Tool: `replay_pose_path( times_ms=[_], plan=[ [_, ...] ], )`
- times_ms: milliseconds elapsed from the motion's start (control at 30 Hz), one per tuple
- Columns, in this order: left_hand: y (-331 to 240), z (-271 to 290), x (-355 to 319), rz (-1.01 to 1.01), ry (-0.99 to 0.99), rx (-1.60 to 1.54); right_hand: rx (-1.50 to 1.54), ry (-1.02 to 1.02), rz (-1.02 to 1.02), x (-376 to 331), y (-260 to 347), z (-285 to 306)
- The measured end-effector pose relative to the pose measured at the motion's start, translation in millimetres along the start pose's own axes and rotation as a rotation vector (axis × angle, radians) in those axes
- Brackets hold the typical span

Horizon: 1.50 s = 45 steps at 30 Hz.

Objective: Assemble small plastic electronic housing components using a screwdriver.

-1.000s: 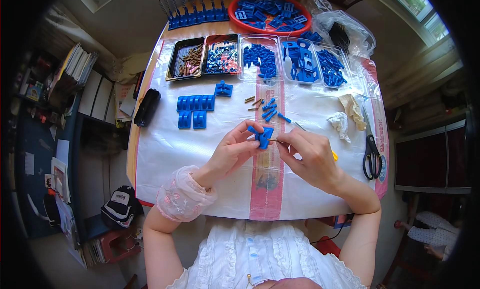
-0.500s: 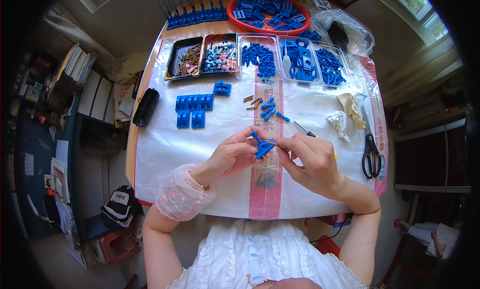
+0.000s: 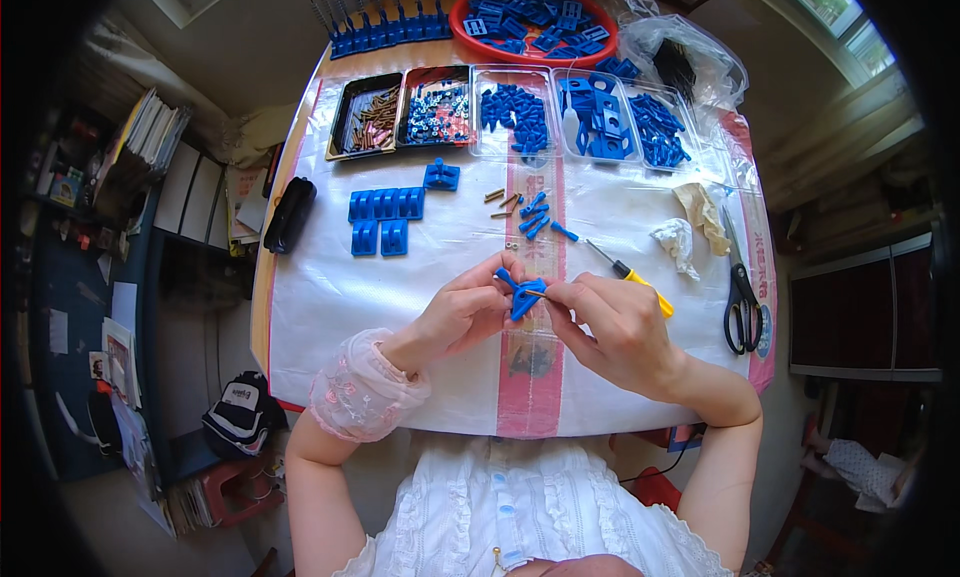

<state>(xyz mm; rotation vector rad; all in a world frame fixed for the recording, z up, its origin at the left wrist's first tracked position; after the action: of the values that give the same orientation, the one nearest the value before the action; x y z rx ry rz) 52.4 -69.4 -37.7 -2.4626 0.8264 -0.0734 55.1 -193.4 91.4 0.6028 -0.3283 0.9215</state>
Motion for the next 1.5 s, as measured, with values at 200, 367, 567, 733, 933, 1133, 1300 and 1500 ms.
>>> replay_pose_path(
  times_ms=[200, 367, 567, 733, 933, 1133, 1300, 1500],
  plan=[
    [-0.5, -2.3, 1.2, -0.003, -0.043, 0.045, -0.001, 0.016, 0.007, -0.4, 1.1, -1.5],
    [-2.6, -2.5, 0.5, -0.008, -0.062, 0.054, -0.003, 0.024, 0.010, -0.4, 1.2, -2.9],
    [-4.3, -6.3, 1.0, -0.024, -0.047, 0.079, -0.019, 0.051, 0.017, -0.4, 2.7, -3.8],
    [-5.3, -10.4, 1.5, -0.040, -0.053, 0.130, -0.009, 0.082, 0.002, -2.0, 1.6, -7.0],
    [3.6, 2.2, 3.1, -0.054, -0.038, 0.194, -0.001, 0.114, -0.006, -3.8, -0.4, -13.5],
    [5.1, 8.2, 2.2, -0.063, -0.072, 0.300, -0.056, 0.128, 0.019, -3.4, 0.4, -14.5],
    [-5.4, 0.0, 3.8, -0.196, -0.051, 0.524, -0.070, 0.131, -0.019, -4.9, -9.4, -20.5],
    [-10.1, -4.9, 1.2, -0.243, -0.139, 0.719, -0.009, 0.116, -0.046, -7.5, -17.6, -28.1]
  ],
)
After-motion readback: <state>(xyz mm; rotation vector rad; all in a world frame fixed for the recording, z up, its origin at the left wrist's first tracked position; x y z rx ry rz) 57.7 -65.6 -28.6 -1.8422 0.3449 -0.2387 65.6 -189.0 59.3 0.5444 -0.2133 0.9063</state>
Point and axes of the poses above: each hand's wrist, its own x-axis towards the middle knuckle, its own z-axis out of the back of the hand, y = z × x, the point moved 8 cm from there along x, towards the middle knuckle, and after that the axes turned 5 degrees about -x, right-handed, at the moved point
